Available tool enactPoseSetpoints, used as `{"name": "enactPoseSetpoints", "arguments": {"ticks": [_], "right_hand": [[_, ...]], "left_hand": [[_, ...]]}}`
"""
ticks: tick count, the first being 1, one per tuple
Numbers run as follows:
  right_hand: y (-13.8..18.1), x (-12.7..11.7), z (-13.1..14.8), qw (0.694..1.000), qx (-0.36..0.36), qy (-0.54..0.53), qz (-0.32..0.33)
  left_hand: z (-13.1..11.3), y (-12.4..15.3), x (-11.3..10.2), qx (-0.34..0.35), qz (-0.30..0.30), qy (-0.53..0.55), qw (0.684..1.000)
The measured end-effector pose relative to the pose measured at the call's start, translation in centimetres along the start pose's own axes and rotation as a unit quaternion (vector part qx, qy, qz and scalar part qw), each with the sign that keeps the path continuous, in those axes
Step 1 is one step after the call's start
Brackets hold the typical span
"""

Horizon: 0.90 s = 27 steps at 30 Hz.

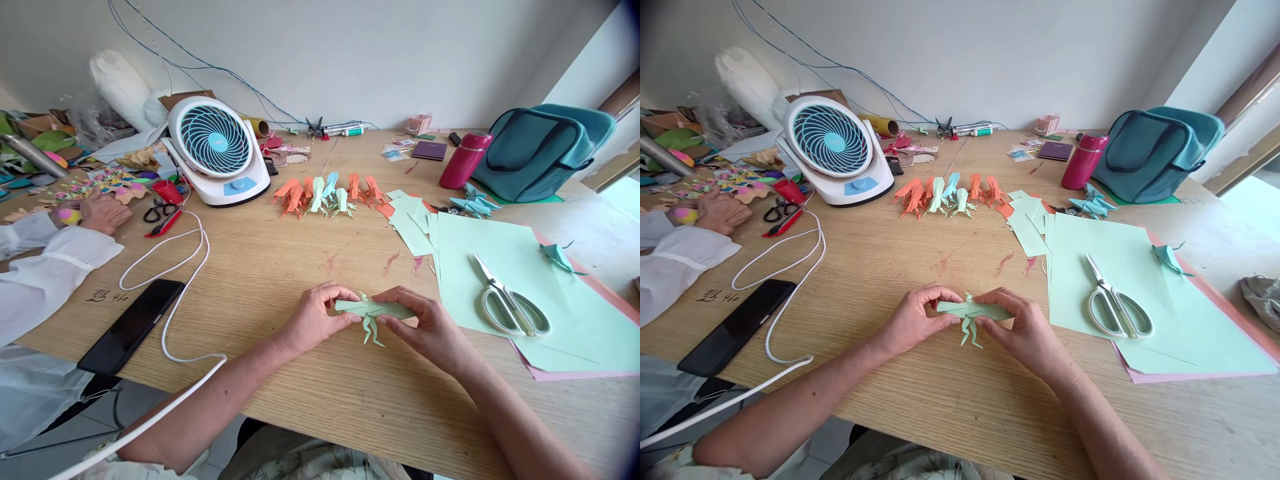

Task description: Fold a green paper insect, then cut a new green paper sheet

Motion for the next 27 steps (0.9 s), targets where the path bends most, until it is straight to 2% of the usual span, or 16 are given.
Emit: {"name": "enactPoseSetpoints", "arguments": {"ticks": [7, 10, 13, 16, 27], "right_hand": [[0.2, 0.2, -0.2, 0.997, -0.058, 0.047, -0.013], [0.1, 0.4, -0.3, 0.989, -0.085, 0.119, -0.028], [0.0, 0.4, -0.2, 0.968, -0.114, 0.218, -0.046], [0.0, 0.5, 0.0, 0.952, -0.128, 0.273, -0.059], [-0.4, 1.2, -0.1, 0.954, -0.125, 0.268, -0.05]], "left_hand": [[-0.2, 0.4, -0.3, 0.082, -0.032, -0.048, 0.995], [-0.1, 0.4, -0.1, 0.092, -0.033, -0.082, 0.992], [0.0, 0.4, 0.2, 0.093, -0.039, -0.108, 0.989], [-0.1, 0.4, 0.4, 0.092, -0.042, -0.121, 0.988], [-0.2, 0.6, 0.9, 0.082, -0.045, -0.166, 0.982]]}}
Point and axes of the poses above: each hand's wrist, its own y-axis away from the middle knuckle, its own x-axis out of the palm, z = x × y, the point moved 3 cm from there along -y, towards the middle knuckle, and after that the axes turned 13 degrees about z, right-handed, at the moved point
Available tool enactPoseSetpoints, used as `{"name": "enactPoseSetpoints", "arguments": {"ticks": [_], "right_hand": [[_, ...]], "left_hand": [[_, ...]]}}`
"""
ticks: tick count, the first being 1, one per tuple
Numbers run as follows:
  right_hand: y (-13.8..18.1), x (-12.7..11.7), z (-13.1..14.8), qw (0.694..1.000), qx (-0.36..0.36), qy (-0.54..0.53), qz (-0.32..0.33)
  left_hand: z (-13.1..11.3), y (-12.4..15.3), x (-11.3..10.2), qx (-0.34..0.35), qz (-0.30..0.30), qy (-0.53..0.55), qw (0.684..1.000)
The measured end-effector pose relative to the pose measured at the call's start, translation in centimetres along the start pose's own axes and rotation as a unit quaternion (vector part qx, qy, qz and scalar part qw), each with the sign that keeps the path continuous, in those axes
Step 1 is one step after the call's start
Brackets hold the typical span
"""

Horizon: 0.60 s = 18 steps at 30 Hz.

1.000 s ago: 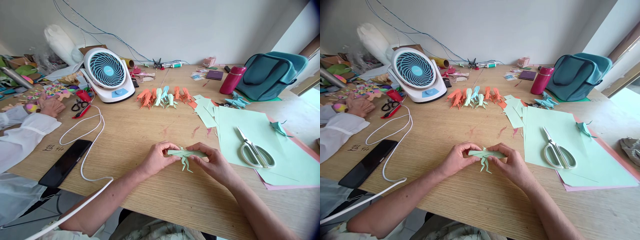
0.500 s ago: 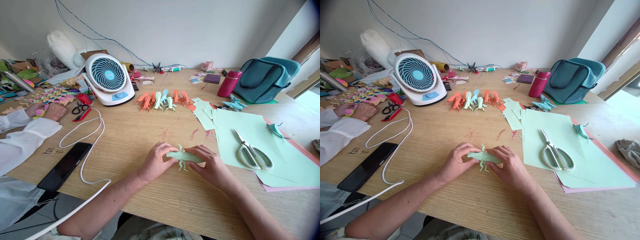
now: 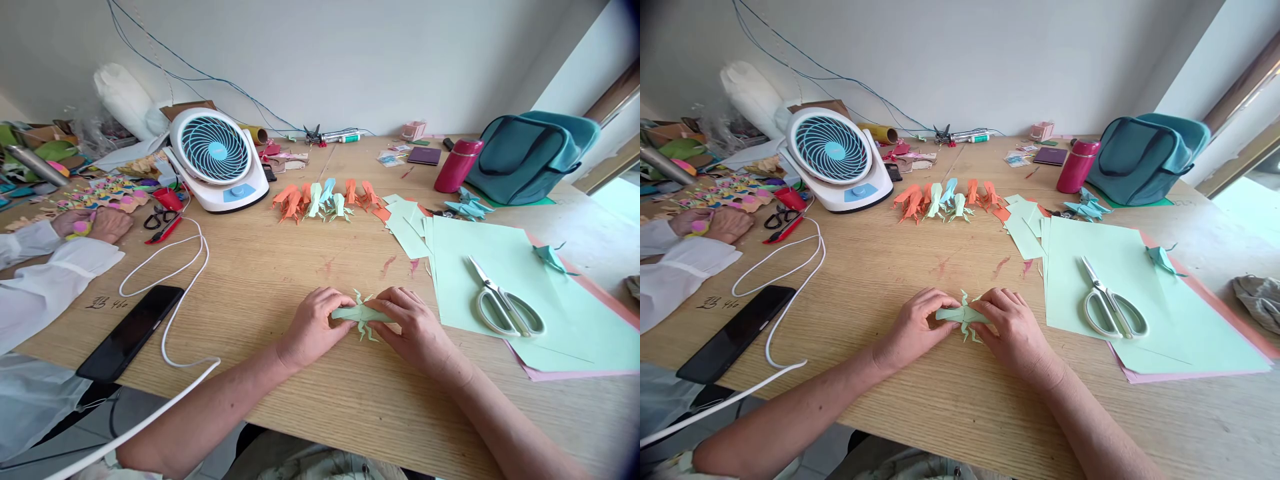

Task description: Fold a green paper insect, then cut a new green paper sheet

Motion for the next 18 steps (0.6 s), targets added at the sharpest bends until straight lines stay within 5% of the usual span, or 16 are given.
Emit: {"name": "enactPoseSetpoints", "arguments": {"ticks": [18], "right_hand": [[0.07, 0.16, -0.08, 1.0, -0.004, 0.006, -0.006]], "left_hand": [[-0.57, 0.21, -0.19, -0.004, -0.009, -0.062, 0.998]]}}
Point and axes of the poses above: each hand's wrist, its own y-axis away from the middle knuckle, its own x-axis out of the palm, z = x × y, the point moved 3 cm from there along -y, towards the middle knuckle, and after that the axes turned 13 degrees about z, right-handed, at the moved point
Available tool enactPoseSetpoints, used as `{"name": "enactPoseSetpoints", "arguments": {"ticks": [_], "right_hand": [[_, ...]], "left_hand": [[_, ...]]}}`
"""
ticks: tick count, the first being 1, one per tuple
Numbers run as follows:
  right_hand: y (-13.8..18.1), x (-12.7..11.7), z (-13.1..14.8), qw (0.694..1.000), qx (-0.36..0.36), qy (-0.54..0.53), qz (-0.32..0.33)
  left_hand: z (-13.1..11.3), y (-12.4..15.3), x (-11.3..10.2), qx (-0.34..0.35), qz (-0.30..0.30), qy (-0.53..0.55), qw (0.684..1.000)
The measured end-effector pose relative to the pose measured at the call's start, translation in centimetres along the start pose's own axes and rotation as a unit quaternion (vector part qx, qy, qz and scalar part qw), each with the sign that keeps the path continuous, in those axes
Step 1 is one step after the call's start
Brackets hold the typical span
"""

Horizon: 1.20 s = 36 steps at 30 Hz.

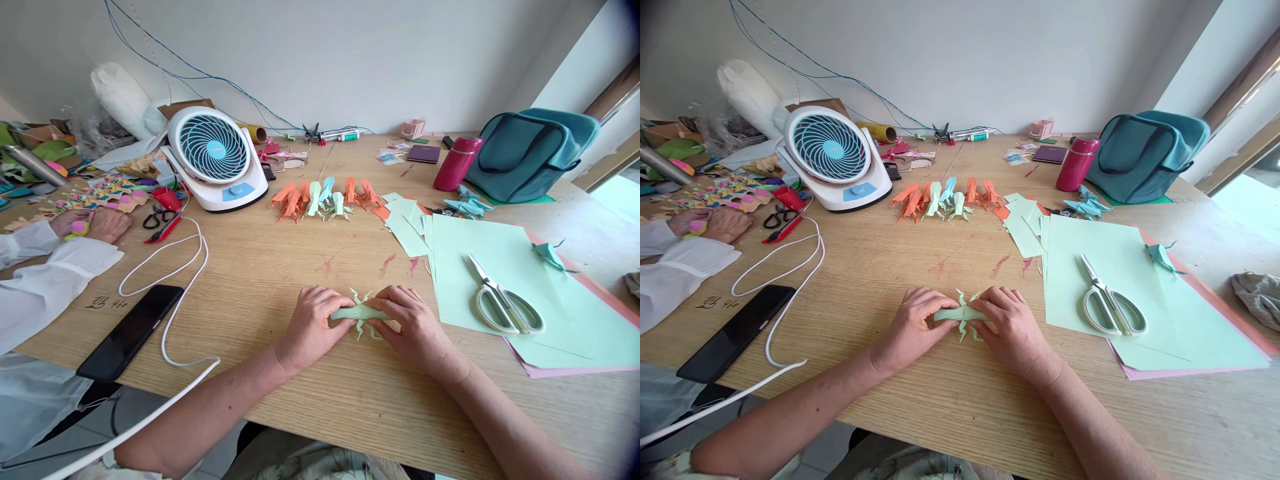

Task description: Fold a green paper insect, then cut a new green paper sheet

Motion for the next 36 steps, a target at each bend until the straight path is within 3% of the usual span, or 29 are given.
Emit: {"name": "enactPoseSetpoints", "arguments": {"ticks": [21, 28, 36], "right_hand": [[0.0, -0.3, -0.1, 1.0, -0.013, -0.002, 0.003], [0.0, -1.1, -0.3, 0.999, 0.028, 0.029, -0.005], [-0.2, -0.9, -0.3, 1.0, 0.02, 0.004, -0.009]], "left_hand": [[0.1, 0.0, 0.1, 0.037, -0.01, 0.01, 0.999], [0.2, -0.1, 0.1, 0.012, -0.019, 0.03, 0.999], [0.3, 0.0, 0.1, 0.021, -0.015, 0.028, 0.999]]}}
Point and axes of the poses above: each hand's wrist, its own y-axis away from the middle knuckle, its own x-axis out of the palm, z = x × y, the point moved 3 cm from there along -y, towards the middle knuckle, and after that the axes turned 13 degrees about z, right-handed, at the moved point
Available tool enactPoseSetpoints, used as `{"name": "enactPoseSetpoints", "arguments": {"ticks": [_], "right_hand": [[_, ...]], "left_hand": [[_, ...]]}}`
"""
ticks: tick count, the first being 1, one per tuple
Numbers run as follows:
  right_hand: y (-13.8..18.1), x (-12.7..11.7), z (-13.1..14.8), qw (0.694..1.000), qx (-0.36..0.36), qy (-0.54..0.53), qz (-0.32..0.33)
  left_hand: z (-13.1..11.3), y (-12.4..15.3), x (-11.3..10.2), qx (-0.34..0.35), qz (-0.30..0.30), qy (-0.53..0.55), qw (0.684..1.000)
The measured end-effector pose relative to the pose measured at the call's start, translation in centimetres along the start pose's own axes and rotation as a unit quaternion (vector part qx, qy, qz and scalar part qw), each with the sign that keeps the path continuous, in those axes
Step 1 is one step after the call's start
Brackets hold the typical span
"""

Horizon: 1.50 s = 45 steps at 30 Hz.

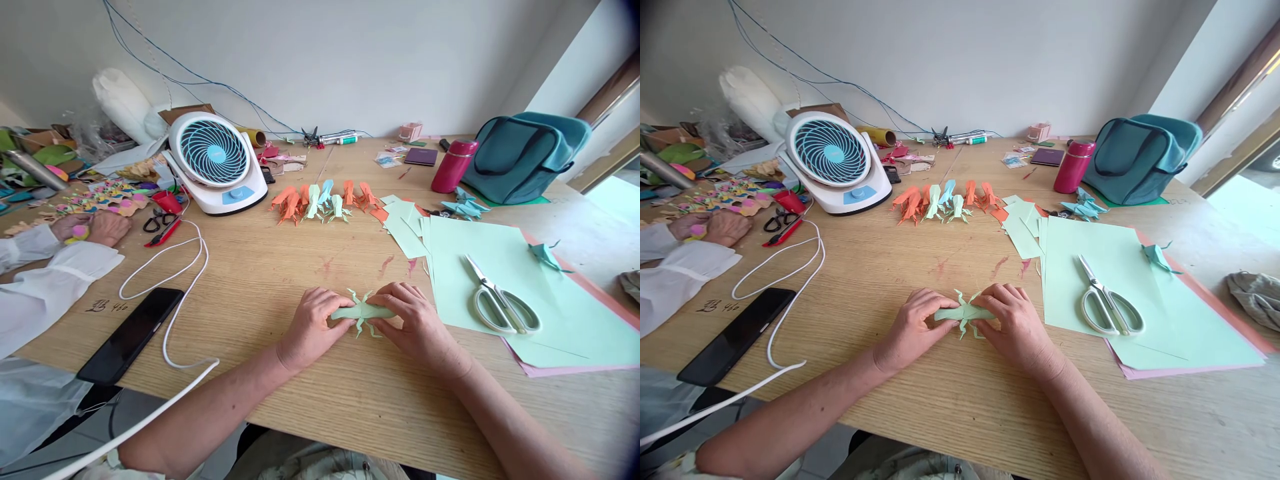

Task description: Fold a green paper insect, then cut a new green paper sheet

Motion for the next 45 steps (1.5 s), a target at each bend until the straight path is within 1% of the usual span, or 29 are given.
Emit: {"name": "enactPoseSetpoints", "arguments": {"ticks": [6, 11, 14, 17, 19, 24, 26, 30, 34, 36, 38, 39, 41, 43, 45], "right_hand": [[-0.1, 0.1, 0.0, 1.0, 0.001, -0.031, 0.002], [-0.3, 0.8, -0.4, 1.0, 0.001, -0.004, 0.006], [-0.4, 1.1, -0.5, 1.0, 0.002, 0.008, 0.006], [-0.2, 0.8, -0.4, 1.0, 0.008, 0.018, 0.002], [0.0, 0.2, -0.4, 1.0, 0.014, 0.022, -0.014], [0.4, -1.3, -0.8, 0.993, 0.013, 0.021, -0.114], [0.4, -1.4, -0.9, 0.992, 0.01, 0.028, -0.121], [0.5, -1.9, -0.9, 0.992, 0.015, 0.038, -0.122], [1.0, -3.1, -1.2, 0.984, 0.034, 0.031, -0.172], [1.1, -3.3, -1.5, 0.981, 0.044, 0.021, -0.188], [0.9, -3.0, -1.6, 0.984, 0.038, 0.016, -0.172], [0.6, -2.6, -1.6, 0.988, 0.029, 0.02, -0.148], [-0.2, -1.7, -1.5, 0.996, 0.001, 0.036, -0.077], [-1.2, -1.0, -1.5, 0.998, -0.028, 0.053, -0.004], [-2.1, -0.7, -1.6, 0.996, -0.053, 0.065, 0.044]], "left_hand": [[-0.1, 0.1, 0.0, 0.013, -0.003, -0.004, 1.0], [0.0, 0.1, 0.3, 0.004, 0.02, -0.037, 0.999], [0.2, 0.1, 0.6, -0.003, 0.035, -0.023, 0.999], [0.3, 0.0, 0.7, -0.02, 0.038, -0.004, 0.999], [0.2, -0.1, 0.7, -0.033, 0.029, -0.002, 0.999], [0.0, -0.6, 0.4, -0.078, -0.029, -0.037, 0.996], [0.1, -0.7, 0.5, -0.097, -0.046, -0.032, 0.994], [0.5, -0.5, 0.5, -0.104, -0.042, -0.001, 0.994], [0.8, -0.2, -0.5, -0.093, -0.051, -0.002, 0.994], [0.8, -0.2, -0.9, -0.092, -0.043, -0.02, 0.995], [0.6, -0.3, -1.0, -0.09, -0.02, -0.046, 0.995], [0.4, -0.4, -0.9, -0.09, -0.007, -0.059, 0.994], [0.0, -0.4, -0.5, -0.098, 0.013, -0.078, 0.992], [-0.2, -0.4, -0.1, -0.112, 0.021, -0.088, 0.99], [-0.2, -0.4, 0.2, -0.123, 0.022, -0.088, 0.988]]}}
Point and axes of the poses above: each hand's wrist, its own y-axis away from the middle knuckle, its own x-axis out of the palm, z = x × y, the point moved 3 cm from there along -y, towards the middle knuckle, and after that the axes turned 13 degrees about z, right-handed, at the moved point
